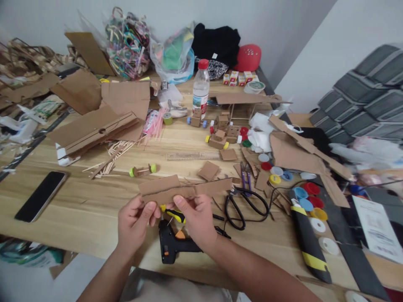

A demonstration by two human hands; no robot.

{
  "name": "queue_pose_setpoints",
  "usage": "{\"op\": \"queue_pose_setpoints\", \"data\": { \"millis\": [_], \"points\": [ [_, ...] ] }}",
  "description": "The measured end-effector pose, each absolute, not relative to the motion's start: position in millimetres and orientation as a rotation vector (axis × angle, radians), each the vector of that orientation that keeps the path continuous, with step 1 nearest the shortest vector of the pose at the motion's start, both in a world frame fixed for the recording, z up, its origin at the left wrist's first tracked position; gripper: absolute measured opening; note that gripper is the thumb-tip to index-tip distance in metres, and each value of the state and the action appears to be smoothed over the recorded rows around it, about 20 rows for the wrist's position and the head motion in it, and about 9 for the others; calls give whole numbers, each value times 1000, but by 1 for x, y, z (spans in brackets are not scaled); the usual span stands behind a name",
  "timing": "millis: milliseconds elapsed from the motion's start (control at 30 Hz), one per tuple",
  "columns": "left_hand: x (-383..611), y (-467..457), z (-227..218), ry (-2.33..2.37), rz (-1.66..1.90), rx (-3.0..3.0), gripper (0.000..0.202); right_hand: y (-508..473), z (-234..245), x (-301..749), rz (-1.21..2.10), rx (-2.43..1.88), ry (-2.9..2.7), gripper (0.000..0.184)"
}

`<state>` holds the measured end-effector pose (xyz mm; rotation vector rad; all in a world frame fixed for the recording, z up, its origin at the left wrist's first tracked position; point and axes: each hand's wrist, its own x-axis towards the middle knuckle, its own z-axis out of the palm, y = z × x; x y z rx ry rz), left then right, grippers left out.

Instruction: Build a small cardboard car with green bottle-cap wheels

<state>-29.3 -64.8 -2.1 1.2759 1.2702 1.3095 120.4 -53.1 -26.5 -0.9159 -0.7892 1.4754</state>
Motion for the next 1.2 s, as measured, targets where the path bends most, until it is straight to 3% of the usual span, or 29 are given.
{"op": "queue_pose_setpoints", "data": {
  "millis": [367,700,967,1200],
  "points": [
    [-41,-69,-21,1300,1234,1068,54,-47,-26,109,1512,-880,-791,60],
    [-37,-57,-9,1332,1084,1030,72,-45,-13,113,1584,-912,-852,69],
    [-33,-62,-10,1348,1159,839,69,-38,-3,123,1697,-926,-1007,78],
    [-41,-80,-17,1306,973,1040,65,-58,-2,146,1680,-1014,-1099,90]
  ]
}}
